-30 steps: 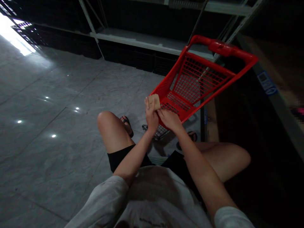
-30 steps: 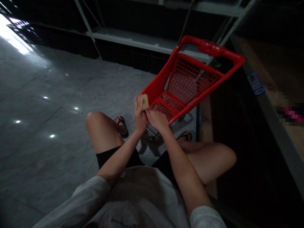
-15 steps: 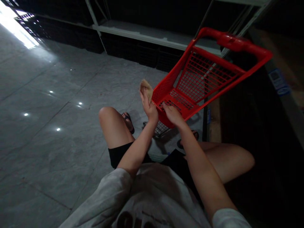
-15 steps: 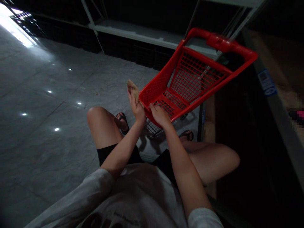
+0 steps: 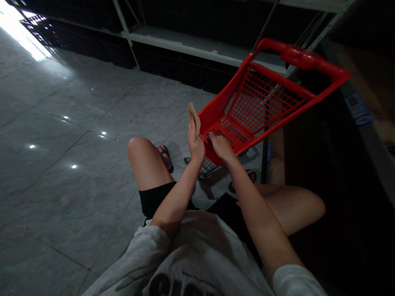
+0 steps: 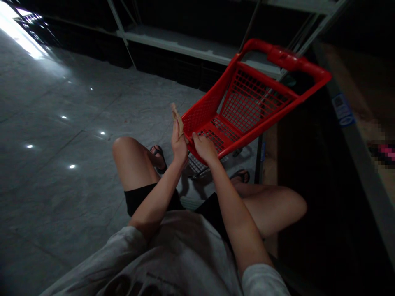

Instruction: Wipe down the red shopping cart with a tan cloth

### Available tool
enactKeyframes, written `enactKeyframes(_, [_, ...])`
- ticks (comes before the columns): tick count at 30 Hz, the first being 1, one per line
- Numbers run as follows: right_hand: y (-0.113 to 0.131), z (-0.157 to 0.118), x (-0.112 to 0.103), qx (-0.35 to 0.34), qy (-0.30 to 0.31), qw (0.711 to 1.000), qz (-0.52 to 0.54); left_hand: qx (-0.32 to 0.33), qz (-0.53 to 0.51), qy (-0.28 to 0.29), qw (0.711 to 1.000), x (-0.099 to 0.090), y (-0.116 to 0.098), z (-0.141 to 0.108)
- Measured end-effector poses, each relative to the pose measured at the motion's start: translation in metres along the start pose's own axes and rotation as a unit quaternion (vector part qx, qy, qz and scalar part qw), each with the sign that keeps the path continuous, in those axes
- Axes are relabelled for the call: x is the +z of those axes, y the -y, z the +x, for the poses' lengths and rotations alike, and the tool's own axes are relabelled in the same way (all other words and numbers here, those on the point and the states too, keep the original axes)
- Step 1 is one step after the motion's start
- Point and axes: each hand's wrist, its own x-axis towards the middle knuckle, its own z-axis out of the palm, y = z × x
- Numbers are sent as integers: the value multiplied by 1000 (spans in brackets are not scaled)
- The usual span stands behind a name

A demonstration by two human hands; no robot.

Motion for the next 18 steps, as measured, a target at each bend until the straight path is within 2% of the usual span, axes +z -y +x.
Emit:
enactKeyframes(2, [4, -1, 0, 6, -9, 999, -30, 30, 37, -19, 999, 2, -1, -16])
enactKeyframes(3, [5, -3, -1, 3, -13, 999, -42, 15, 40, -25, 999, 5, 3, -31])
enactKeyframes(7, [1, -11, -4, -50, -25, 995, -83, -57, 42, 14, 997, 19, 31, -100])
enactKeyframes(9, [-4, -16, -8, -81, -23, 989, -123, -55, 44, 29, 997, 22, 38, -114])
enactKeyframes(11, [-10, -20, -12, -107, -13, 979, -172, -30, 56, 26, 998, 21, 35, -106])
enactKeyframes(13, [-16, -22, -15, -123, -3, 970, -211, 11, 80, 35, 996, 18, 26, -83])
enactKeyframes(16, [-26, -21, -19, -119, -7, 968, -223, 118, 140, 105, 978, 11, 18, -51])
enactKeyframes(18, [-32, -19, -20, -121, -10, 968, -219, 202, 194, 160, 947, 3, 24, -45])
